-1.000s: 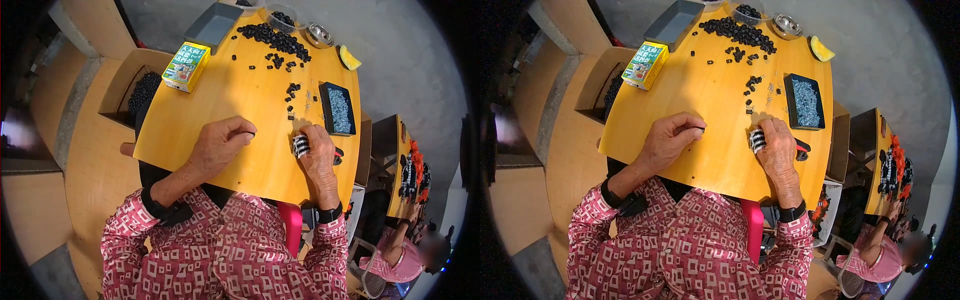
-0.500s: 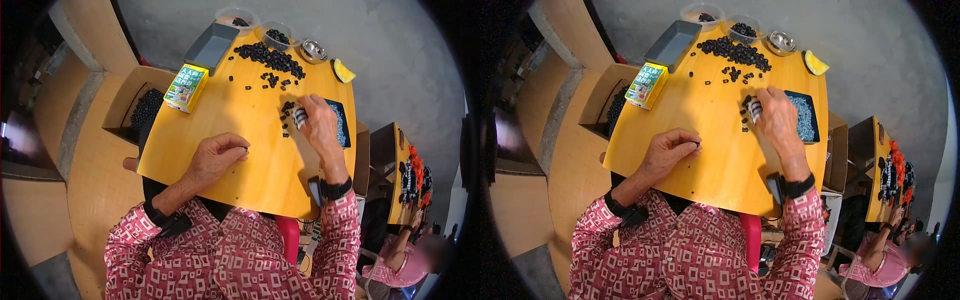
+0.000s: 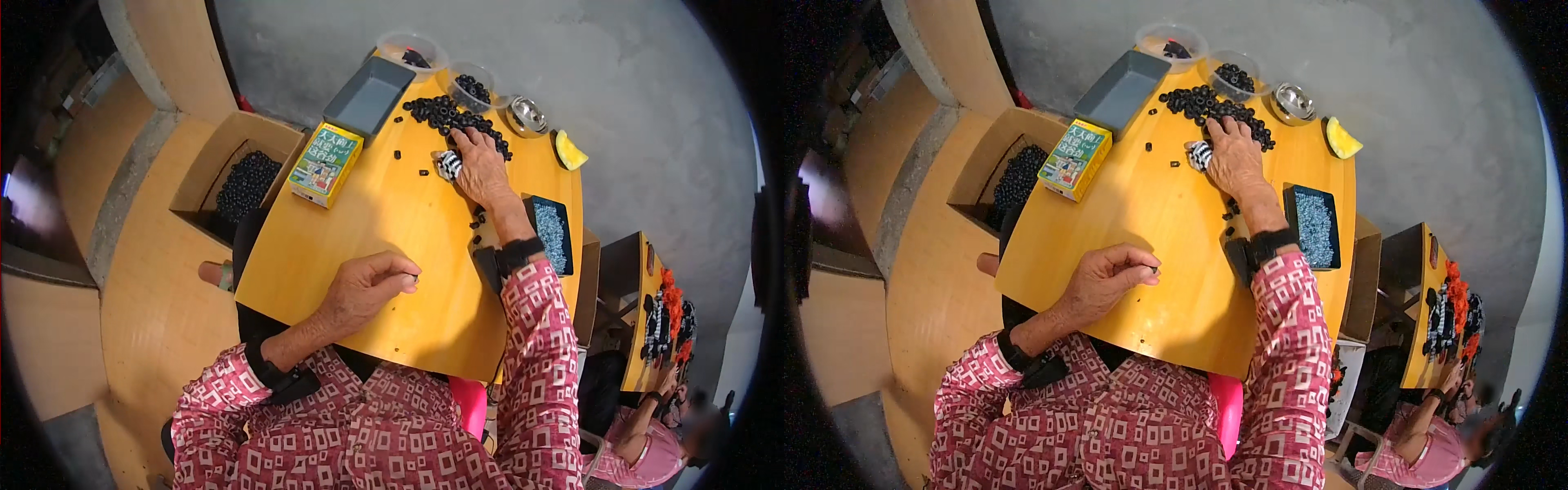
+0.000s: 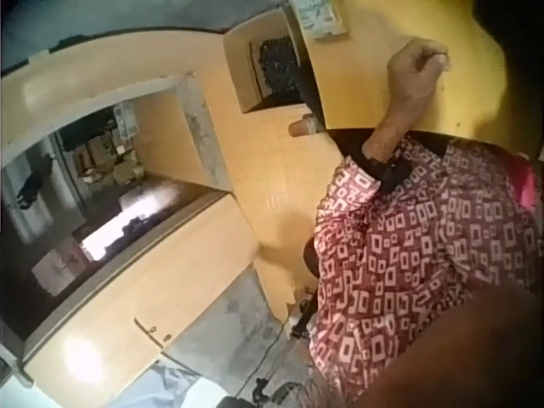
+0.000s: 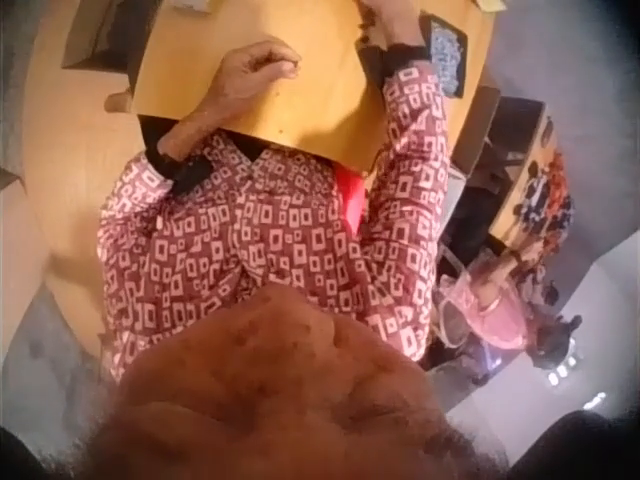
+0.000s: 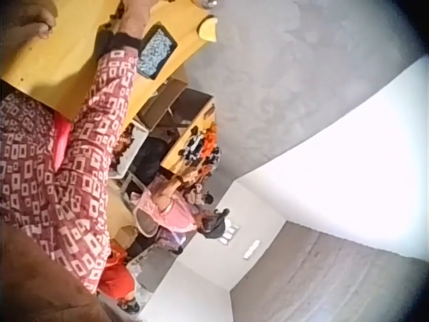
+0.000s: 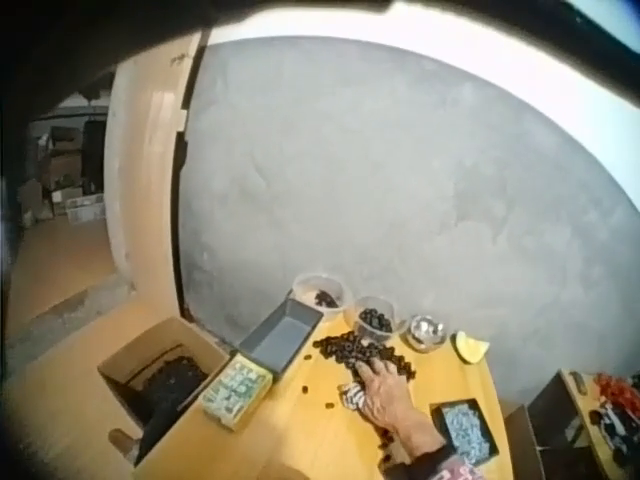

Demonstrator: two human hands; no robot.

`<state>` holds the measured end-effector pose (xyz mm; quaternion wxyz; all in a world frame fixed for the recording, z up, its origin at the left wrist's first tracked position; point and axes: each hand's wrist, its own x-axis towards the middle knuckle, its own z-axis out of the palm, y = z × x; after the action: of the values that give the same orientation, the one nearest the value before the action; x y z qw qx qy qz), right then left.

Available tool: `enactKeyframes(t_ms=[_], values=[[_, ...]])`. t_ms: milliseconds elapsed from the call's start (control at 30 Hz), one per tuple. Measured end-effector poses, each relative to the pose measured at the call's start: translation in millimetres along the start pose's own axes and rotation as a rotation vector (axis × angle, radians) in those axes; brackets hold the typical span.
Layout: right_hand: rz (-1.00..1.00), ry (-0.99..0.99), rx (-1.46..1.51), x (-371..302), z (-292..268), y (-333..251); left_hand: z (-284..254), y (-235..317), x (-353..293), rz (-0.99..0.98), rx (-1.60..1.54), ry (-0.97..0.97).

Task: The person sits at a workstation and assembles craft items by fitting small black plastic rings onto striped knitted pieces by hand.

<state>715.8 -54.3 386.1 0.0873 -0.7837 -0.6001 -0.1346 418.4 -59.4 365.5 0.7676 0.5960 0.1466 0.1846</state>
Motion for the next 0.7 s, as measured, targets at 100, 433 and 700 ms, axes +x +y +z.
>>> enactKeyframes(t_ms=[100,433,700], values=[[-0.043,0.024,0.052,-23,-16,-20,1,1,0,0.013,0.034,-0.011],[-0.110,0.036,0.200,-70,-35,-45,2,-1,-1,0.004,0.018,0.008],[-0.076,0.107,0.064,2,-28,1,3,5,-2,0.008,0.055,-0.002]])
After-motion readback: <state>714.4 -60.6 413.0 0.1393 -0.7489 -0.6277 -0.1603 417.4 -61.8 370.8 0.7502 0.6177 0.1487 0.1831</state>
